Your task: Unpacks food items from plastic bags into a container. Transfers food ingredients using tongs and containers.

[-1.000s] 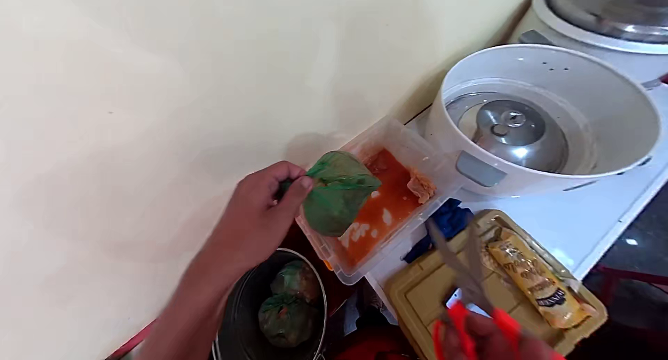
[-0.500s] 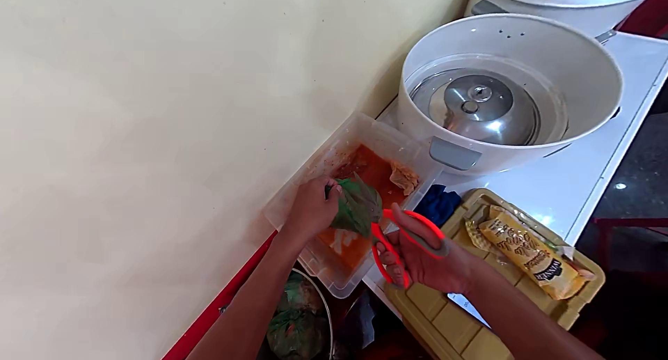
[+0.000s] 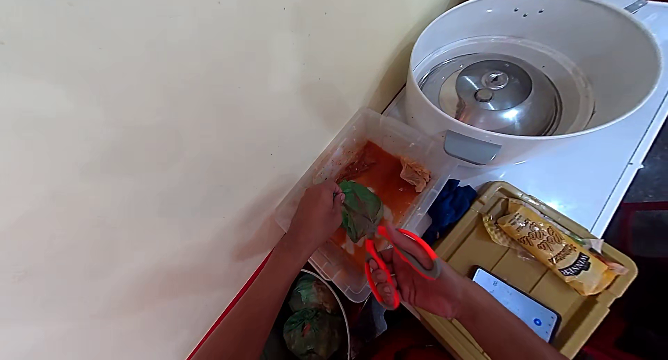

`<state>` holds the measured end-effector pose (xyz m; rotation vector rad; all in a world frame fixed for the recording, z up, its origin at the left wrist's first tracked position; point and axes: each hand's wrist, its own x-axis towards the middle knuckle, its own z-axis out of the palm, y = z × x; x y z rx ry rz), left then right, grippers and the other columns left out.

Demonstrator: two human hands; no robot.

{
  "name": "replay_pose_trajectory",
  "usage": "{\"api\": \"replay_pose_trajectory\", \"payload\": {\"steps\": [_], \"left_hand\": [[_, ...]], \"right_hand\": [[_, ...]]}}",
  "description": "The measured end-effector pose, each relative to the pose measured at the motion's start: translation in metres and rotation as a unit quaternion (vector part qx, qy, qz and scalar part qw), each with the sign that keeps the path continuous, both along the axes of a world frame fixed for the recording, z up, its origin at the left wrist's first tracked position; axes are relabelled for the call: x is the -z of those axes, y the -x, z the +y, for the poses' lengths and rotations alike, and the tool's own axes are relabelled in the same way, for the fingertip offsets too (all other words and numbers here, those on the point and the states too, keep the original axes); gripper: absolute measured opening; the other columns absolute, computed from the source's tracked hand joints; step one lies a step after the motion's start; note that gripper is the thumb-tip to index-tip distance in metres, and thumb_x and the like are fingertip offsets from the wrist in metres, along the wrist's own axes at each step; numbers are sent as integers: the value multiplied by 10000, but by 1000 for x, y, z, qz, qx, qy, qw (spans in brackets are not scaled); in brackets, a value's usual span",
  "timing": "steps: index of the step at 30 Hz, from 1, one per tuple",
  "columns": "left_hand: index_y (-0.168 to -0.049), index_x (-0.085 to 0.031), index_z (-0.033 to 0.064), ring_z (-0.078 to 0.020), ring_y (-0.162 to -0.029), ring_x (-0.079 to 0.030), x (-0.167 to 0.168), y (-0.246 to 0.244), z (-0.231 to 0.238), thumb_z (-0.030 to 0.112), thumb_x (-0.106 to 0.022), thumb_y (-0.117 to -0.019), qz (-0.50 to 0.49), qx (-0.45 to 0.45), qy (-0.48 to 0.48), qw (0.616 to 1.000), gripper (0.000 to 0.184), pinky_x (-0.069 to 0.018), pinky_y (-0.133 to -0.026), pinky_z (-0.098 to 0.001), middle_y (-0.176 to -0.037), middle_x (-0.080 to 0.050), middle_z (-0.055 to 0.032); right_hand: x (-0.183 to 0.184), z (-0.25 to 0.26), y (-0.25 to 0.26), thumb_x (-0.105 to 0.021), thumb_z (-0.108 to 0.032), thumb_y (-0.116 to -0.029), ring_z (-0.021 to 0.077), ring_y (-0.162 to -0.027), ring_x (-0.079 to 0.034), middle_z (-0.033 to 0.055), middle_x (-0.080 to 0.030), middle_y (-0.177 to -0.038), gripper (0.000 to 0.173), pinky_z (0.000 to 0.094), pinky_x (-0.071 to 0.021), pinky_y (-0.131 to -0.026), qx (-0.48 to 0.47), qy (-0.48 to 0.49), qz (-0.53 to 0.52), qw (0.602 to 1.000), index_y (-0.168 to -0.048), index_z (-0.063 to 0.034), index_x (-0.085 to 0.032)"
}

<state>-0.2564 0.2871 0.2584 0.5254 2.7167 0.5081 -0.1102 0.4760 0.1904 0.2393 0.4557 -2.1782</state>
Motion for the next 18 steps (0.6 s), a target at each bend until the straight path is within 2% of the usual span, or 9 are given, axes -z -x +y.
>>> {"api": "replay_pose_trajectory", "payload": {"steps": [3,5,6,8,10,13,15,16,18], "left_hand": [[-1010,-672,84,-167,-727,-645,3,-3,0,204,-595,-1045,18,33,7,999,147,-566,-664,-368,-833,-647,-40],[-1011,-671,81,-171,-737,-645,3,-3,-2,189,-591,-1046,29,50,-1,998,140,-571,-677,-376,-851,-647,-47],[-1015,-676,75,-176,-732,-645,2,-3,-4,184,-588,-1046,32,49,-12,998,143,-572,-676,-388,-848,-650,-52],[-1037,-687,83,-156,-689,-661,-2,1,-14,209,-589,-1053,12,8,-37,999,161,-580,-650,-383,-818,-683,-36],[-1043,-680,112,-114,-646,-672,2,3,-28,251,-582,-1061,-28,-56,-87,994,171,-577,-609,-331,-782,-712,5],[-1004,-681,104,-135,-649,-674,14,-3,-40,247,-585,-1057,-71,-124,-220,965,180,-539,-583,-298,-771,-731,-17],[-1002,-692,107,-148,-663,-680,10,-9,-37,231,-592,-1053,-62,-122,-269,954,167,-542,-581,-293,-778,-735,-24],[-1008,-693,122,-145,-668,-687,5,-13,-33,233,-592,-1053,-55,-111,-271,955,156,-556,-578,-291,-781,-735,-13],[-1031,-690,151,-129,-648,-664,-4,-20,-24,256,-589,-1054,-51,-88,-255,962,147,-530,-549,-277,-770,-718,12]], "right_hand": [[3,-16,17,-495,-686,-984,132,-737,-647,35,-618,-848,614,283,-579,-722,71,-32,-9,997,-1066,-90,-618],[6,-27,30,-503,-553,-1042,103,-625,-589,32,-570,-785,497,229,-544,-598,172,-88,-9,981,-1047,-62,-581],[9,-29,35,-543,-514,-1039,86,-579,-566,31,-550,-750,462,202,-525,-547,224,-107,-13,969,-1032,-53,-574],[8,-21,37,-584,-518,-1019,70,-544,-544,21,-528,-717,456,181,-502,-512,269,-131,-4,954,-1017,-61,-580],[-1,-6,23,-551,-562,-1020,91,-560,-569,37,-554,-741,512,209,-527,-525,237,-159,22,958,-1016,-52,-589],[-12,13,-17,-481,-703,-981,128,-621,-618,43,-599,-775,642,271,-568,-584,111,-170,43,978,-1006,-75,-611],[-14,20,-38,-463,-770,-945,143,-670,-646,43,-613,-799,693,299,-592,-636,30,-140,30,989,-1008,-98,-621],[-13,19,-46,-461,-780,-938,149,-701,-656,43,-620,-818,698,311,-599,-673,4,-105,14,994,-1011,-106,-625],[-10,9,-53,-454,-784,-940,160,-758,-677,53,-647,-857,712,327,-605,-731,-19,-38,-9,999,-1029,-105,-648]]}}
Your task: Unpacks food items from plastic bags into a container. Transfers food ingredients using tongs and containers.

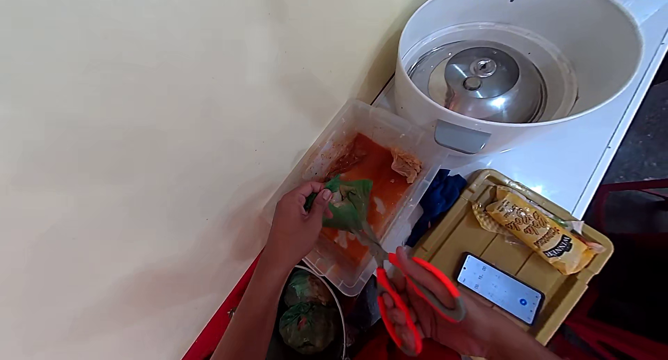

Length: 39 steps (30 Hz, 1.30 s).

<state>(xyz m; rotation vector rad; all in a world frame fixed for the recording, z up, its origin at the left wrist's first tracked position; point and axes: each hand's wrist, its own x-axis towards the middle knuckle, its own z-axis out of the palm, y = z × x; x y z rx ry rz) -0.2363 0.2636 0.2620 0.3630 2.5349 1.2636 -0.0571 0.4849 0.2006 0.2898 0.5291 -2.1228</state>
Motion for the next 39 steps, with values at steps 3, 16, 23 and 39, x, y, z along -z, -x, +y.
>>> {"api": "replay_pose_trajectory", "payload": {"steps": [3,16,23,39], "left_hand": [[-1046,-673,138,-128,-613,-636,-3,3,-1,264,-573,-1063,1,6,28,1000,161,-500,-518,-279,-762,-702,5],[-1038,-671,91,-180,-695,-637,8,0,-37,213,-537,-1077,-17,-22,-65,998,185,-516,-622,-288,-805,-693,-63],[-1029,-671,55,-178,-713,-639,22,-7,-38,163,-533,-1072,-58,-46,-110,991,180,-520,-665,-278,-804,-697,-84],[-1298,-586,68,-245,-1009,-715,35,2,-7,271,-630,-1031,17,-2,63,998,338,-609,-873,-485,-1157,-704,-111]], "right_hand": [[-1,-18,4,-434,-821,-917,172,-790,-695,66,-663,-887,765,333,-612,-755,-10,29,-14,999,-1043,-97,-648],[13,-71,51,-450,-560,-1058,99,-579,-562,40,-551,-751,538,219,-516,-540,264,-41,-16,963,-1005,-38,-569],[-11,-6,108,-500,-665,-995,89,-564,-549,23,-549,-756,562,224,-517,-528,255,-224,139,930,-1064,-119,-614],[8,23,4,-547,-580,-1013,146,-628,-618,44,-587,-747,525,264,-567,-608,216,-351,97,906,-1008,-64,-645]]}}
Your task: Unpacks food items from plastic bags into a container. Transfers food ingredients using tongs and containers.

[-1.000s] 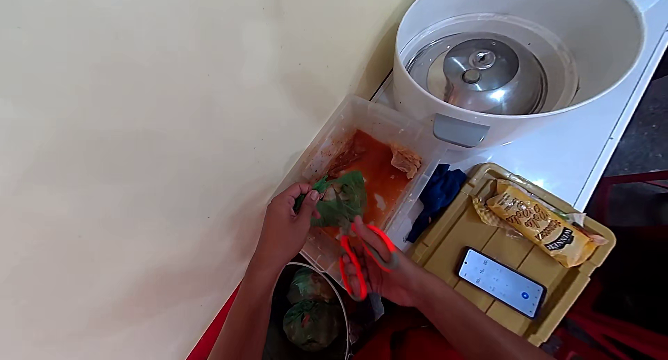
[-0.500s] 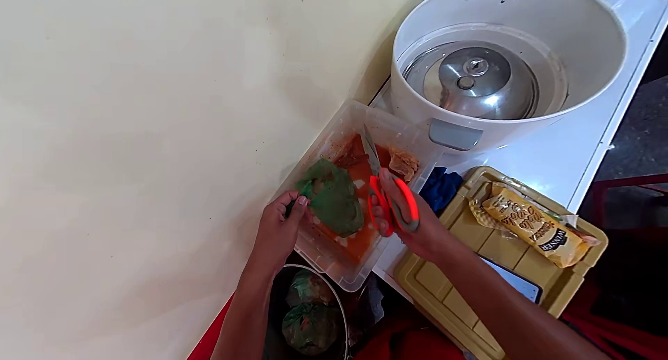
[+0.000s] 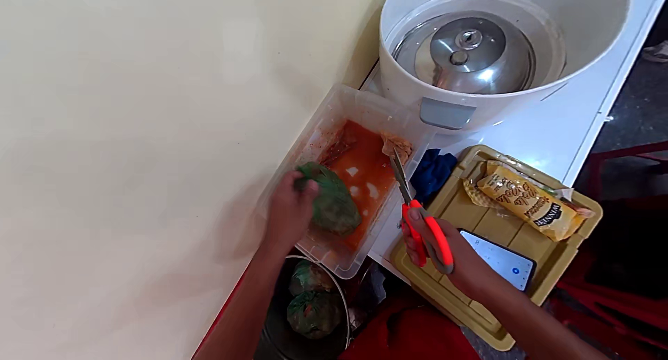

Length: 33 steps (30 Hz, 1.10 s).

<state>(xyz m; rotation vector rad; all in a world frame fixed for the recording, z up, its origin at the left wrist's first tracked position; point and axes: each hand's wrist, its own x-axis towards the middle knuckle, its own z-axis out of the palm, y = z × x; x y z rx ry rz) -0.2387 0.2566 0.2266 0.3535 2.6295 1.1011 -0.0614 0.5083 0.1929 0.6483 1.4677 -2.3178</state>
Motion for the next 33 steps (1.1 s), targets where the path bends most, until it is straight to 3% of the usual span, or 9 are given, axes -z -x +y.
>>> {"api": "replay_pose_trajectory", "payload": {"steps": [3,8,13,16,21,24,26,29,33], "left_hand": [[-1422,-546,93,-406,-1129,-645,20,-32,28,229,-779,-912,51,190,174,965,577,-552,-938,-598,-1332,-592,-221],[-1137,-736,135,-270,-980,-649,69,-54,50,26,-739,-852,253,429,335,800,305,-518,-805,-434,-1125,-683,-81],[-944,-735,20,-253,-875,-683,78,-50,63,-19,-599,-931,224,477,431,733,142,-509,-827,-385,-904,-717,-118],[-1079,-675,-52,-353,-1028,-667,72,-30,64,-51,-544,-961,99,502,454,729,177,-503,-939,-476,-1036,-696,-195],[-1158,-646,-28,-388,-1086,-653,61,-6,63,123,-545,-1036,-67,421,414,804,218,-506,-981,-546,-1108,-669,-217],[-1154,-655,-29,-388,-1100,-651,53,-6,52,118,-522,-1050,-48,421,389,818,224,-505,-992,-544,-1121,-671,-220],[-1162,-641,-43,-416,-1087,-652,61,-17,42,85,-600,-1005,72,450,381,804,206,-515,-975,-544,-1115,-663,-239],[-1143,-691,-30,-380,-952,-700,85,-30,36,76,-792,-844,253,445,365,778,333,-587,-851,-486,-1053,-687,-215],[-1117,-704,-53,-385,-1021,-698,71,-31,58,-91,-626,-904,131,448,451,761,230,-545,-942,-485,-1078,-695,-234]], "right_hand": [[-2,5,-7,-571,-579,-999,150,-626,-621,45,-589,-743,504,267,-567,-605,-5,-17,0,1000,-991,-80,-640],[-5,12,-21,-598,-620,-969,148,-616,-617,44,-596,-742,534,264,-554,-585,-11,-39,1,999,-999,-88,-641],[-5,22,-36,-601,-662,-945,156,-630,-630,45,-608,-758,575,278,-566,-598,-2,-68,-20,997,-1031,-95,-646],[-3,29,-46,-597,-678,-939,165,-626,-631,46,-608,-744,593,291,-564,-590,15,-83,-23,996,-1013,-91,-638],[1,37,-61,-605,-692,-926,172,-624,-638,47,-617,-746,601,294,-574,-588,44,-92,-37,994,-1000,-97,-647],[5,40,-68,-617,-692,-919,171,-621,-638,49,-621,-745,604,292,-570,-581,48,-93,-43,994,-1006,-95,-645],[7,56,-72,-623,-673,-926,162,-653,-649,42,-642,-772,589,298,-572,-609,53,-157,-58,984,-1044,-97,-648],[-3,122,-77,-585,-511,-1014,185,-778,-688,52,-702,-888,434,407,-594,-704,21,-427,-110,897,-1147,-107,-669],[-7,225,-56,-632,-326,-1022,484,-928,-682,292,-682,-1006,419,695,-534,-792,-17,-635,-224,740,-1186,59,-637]]}}
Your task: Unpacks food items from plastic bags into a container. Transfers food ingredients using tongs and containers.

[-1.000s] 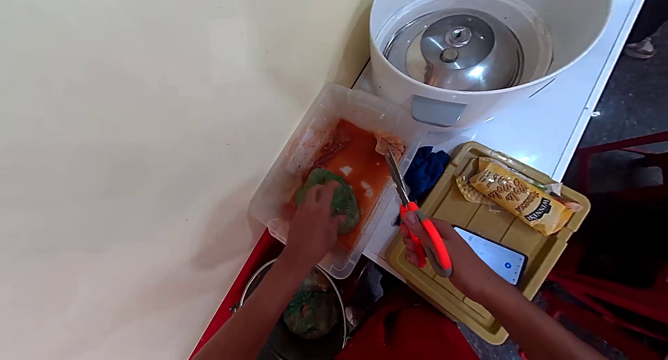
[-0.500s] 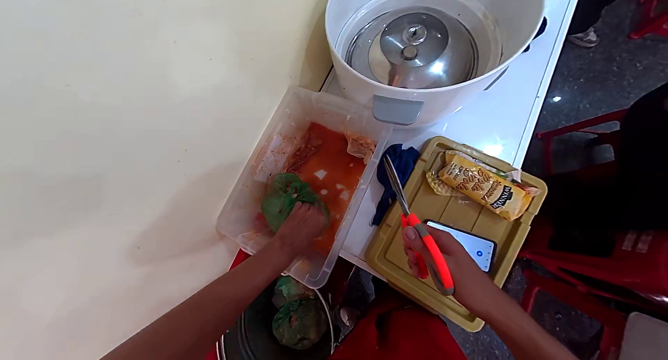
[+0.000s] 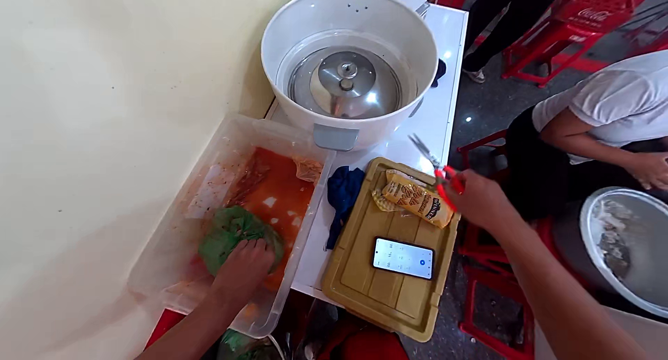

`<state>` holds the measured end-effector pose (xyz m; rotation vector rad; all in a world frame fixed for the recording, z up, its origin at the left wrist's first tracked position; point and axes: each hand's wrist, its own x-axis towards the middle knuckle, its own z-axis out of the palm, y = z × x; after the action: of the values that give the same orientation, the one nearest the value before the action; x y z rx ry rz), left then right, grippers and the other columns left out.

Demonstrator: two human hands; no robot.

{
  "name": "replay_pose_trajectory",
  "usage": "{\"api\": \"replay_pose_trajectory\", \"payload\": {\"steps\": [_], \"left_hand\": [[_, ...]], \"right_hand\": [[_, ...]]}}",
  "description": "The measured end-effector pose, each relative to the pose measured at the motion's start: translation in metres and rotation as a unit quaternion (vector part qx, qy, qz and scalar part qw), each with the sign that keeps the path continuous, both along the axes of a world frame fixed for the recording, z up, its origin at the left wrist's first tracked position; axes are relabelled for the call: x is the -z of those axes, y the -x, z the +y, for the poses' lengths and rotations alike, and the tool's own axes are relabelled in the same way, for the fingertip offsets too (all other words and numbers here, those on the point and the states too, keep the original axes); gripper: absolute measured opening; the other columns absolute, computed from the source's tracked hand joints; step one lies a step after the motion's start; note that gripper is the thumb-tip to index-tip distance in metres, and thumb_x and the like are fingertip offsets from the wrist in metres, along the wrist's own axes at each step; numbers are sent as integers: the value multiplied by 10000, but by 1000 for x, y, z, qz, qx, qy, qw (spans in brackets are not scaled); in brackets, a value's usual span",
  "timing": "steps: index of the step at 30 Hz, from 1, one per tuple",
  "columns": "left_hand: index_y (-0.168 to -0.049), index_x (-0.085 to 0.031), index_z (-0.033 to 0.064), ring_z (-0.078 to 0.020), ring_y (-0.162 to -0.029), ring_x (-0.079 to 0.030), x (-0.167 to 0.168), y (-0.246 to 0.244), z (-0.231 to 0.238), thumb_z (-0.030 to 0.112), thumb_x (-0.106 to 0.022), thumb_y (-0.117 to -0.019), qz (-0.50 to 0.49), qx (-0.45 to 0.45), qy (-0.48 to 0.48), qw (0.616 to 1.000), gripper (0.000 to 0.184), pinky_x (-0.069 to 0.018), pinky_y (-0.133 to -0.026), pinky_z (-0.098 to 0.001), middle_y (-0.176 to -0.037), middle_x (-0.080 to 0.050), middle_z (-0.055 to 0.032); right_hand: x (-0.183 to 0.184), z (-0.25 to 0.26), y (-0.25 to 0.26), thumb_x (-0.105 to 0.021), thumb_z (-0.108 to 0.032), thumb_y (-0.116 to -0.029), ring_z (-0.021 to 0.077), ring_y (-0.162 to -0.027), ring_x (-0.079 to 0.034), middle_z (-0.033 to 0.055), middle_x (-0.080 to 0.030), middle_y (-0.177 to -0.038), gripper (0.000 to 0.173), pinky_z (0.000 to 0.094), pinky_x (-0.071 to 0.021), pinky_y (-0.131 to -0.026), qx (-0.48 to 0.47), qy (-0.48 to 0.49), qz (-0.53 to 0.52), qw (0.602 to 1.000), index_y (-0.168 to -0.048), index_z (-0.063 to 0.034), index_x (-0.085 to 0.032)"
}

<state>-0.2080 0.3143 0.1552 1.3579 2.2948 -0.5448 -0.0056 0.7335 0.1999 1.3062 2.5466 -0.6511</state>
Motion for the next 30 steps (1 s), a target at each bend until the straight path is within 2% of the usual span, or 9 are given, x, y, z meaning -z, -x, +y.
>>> {"api": "replay_pose_trajectory", "payload": {"steps": [4,8,11,15,17,20,22,26,30], "left_hand": [[-1253,-598,-81,-428,-1197,-601,-14,10,19,-69,-529,-975,-111,-56,118,985,287,-462,-1041,-537,-1258,-611,-268],[-1239,-620,-58,-401,-1160,-616,-23,23,5,-62,-592,-938,-141,-85,77,983,302,-488,-1013,-529,-1213,-629,-233],[-1225,-633,-44,-391,-1147,-630,-35,30,-4,-8,-601,-969,-147,-87,28,985,261,-499,-1017,-509,-1175,-646,-228],[-1171,-657,-29,-361,-1066,-658,-56,46,-22,66,-594,-1011,-126,-101,-44,986,196,-533,-973,-483,-1089,-652,-202],[-1152,-654,-37,-366,-1036,-664,-62,54,-31,68,-604,-1011,-111,-102,-76,986,184,-545,-949,-493,-1065,-650,-204],[-1127,-650,-32,-349,-1014,-662,-69,64,-39,97,-593,-1027,-87,-94,-104,986,173,-542,-943,-478,-1033,-644,-188],[-1116,-644,-17,-332,-1022,-658,-71,67,-46,120,-582,-1039,-69,-90,-112,987,169,-535,-953,-461,-1030,-637,-172],[-1125,-639,-17,-338,-1045,-655,-63,60,-65,98,-603,-1021,-49,-87,-148,984,159,-531,-973,-458,-1044,-638,-174],[-1090,-639,-31,-352,-1000,-664,-72,59,-77,69,-576,-1026,-30,-88,-260,961,135,-548,-936,-479,-1009,-638,-189]], "right_hand": [[45,75,42,-638,-333,-1015,523,-1033,-652,338,-669,-1037,443,722,-494,-850,-60,-38,-98,993,-1013,109,-666],[81,81,67,-652,-310,-1021,561,-1087,-629,359,-666,-1104,444,758,-459,-930,-157,-33,-3,987,-1152,113,-670],[35,15,72,-589,-264,-1058,518,-1086,-652,325,-663,-1165,398,719,-492,-932,-155,-22,133,979,-1244,86,-625],[-20,-134,95,-592,-219,-1036,262,-927,-708,127,-705,-1031,224,491,-609,-826,-296,43,296,907,-1095,-34,-704],[-22,-208,123,-660,-296,-1002,244,-1025,-689,83,-718,-1056,234,471,-586,-900,-378,111,245,886,-1072,-89,-743],[7,-287,180,-682,-512,-957,371,-1165,-622,171,-674,-1158,536,550,-552,-903,-482,120,85,864,-1181,-24,-676],[28,-307,206,-583,-535,-1010,376,-1172,-618,169,-653,-1186,561,533,-562,-879,-540,73,62,836,-1242,-26,-622],[32,-312,216,-465,-281,-1082,314,-1127,-647,126,-692,-1115,325,485,-548,-897,-628,65,73,772,-1162,-58,-687],[11,-309,224,-508,-223,-1060,280,-780,-672,116,-646,-789,286,505,-557,-704,-572,204,115,786,-920,-34,-670]]}}
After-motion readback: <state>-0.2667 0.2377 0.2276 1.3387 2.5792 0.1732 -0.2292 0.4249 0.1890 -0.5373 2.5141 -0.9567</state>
